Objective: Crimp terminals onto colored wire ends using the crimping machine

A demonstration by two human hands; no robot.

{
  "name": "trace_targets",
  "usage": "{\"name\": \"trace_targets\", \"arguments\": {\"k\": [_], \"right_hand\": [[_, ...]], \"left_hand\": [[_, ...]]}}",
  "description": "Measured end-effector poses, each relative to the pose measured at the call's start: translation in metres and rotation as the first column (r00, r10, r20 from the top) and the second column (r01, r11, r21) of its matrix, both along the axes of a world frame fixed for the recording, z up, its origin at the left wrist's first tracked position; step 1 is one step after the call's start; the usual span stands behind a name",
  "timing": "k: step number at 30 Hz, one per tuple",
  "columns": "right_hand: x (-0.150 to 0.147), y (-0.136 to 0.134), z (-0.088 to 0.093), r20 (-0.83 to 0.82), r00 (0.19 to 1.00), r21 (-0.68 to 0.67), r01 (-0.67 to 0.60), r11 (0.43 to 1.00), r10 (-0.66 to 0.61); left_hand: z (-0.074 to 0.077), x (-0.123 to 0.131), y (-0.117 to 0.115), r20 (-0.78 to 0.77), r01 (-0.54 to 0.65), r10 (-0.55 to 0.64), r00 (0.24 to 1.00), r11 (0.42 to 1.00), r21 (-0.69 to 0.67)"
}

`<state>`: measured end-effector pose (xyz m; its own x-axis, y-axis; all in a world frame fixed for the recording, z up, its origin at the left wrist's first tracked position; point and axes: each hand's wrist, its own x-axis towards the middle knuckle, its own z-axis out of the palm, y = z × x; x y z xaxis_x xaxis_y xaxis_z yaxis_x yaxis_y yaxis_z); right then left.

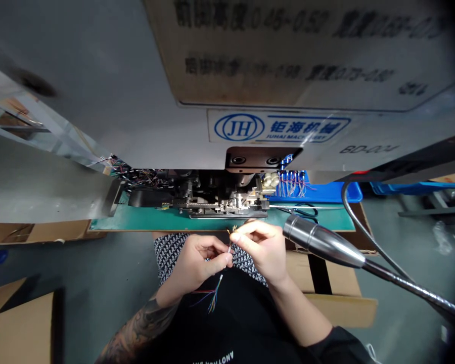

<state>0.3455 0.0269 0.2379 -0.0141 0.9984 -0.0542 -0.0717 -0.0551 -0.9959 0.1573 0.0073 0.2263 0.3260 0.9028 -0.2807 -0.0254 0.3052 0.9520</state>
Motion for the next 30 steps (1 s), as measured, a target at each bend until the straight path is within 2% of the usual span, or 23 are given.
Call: {"name": "trace_targets", "arguments": {"k": [7,12,17,19,21,23,25,27,30], "right_hand": [[0.0,-0.002,-0.007,0.075,0.996,0.05,0.039,0.998,-0.043],[-0.002,-0.004,-0.01,0.011,1.0,0.029,0.02,0.999,-0.02],[0.005,-0.009,-0.021,-0.012,0.999,-0.044,0.038,0.998,-0.039],[0.007,-0.012,-0.025,-0.034,0.998,-0.095,-0.048,0.994,0.045],[0.006,-0.015,-0.031,-0.106,0.98,-0.17,-0.187,0.968,0.171],[0.004,-0.018,-0.037,-0.233,0.939,-0.244,-0.309,0.919,0.254],[0.008,-0.018,-0.042,-0.35,0.894,-0.292,-0.389,0.874,0.281],[0.025,-0.015,-0.043,-0.391,0.861,-0.309,-0.456,0.835,0.326],[0.082,-0.008,-0.033,-0.251,0.85,-0.293,-0.522,0.801,0.462]], "left_hand": [[0.001,0.001,0.0,-0.005,-0.013,0.013,1.0,1.0,0.017],[0.002,0.002,0.0,-0.01,-0.019,0.019,1.0,1.0,0.016],[-0.003,-0.005,0.002,0.08,-0.137,0.135,0.988,0.99,0.026],[-0.007,-0.01,0.003,0.09,-0.195,0.19,0.978,0.979,0.055],[-0.011,-0.014,0.004,0.089,-0.206,0.197,0.976,0.974,0.095],[-0.014,-0.014,0.006,0.096,-0.163,0.154,0.983,0.983,0.09],[-0.015,-0.012,0.008,0.103,-0.096,0.09,0.991,0.994,0.052],[-0.015,-0.013,0.01,0.058,-0.021,0.02,0.998,0.999,0.03],[-0.015,-0.03,0.014,-0.135,0.091,-0.084,0.987,0.995,0.048]]}}
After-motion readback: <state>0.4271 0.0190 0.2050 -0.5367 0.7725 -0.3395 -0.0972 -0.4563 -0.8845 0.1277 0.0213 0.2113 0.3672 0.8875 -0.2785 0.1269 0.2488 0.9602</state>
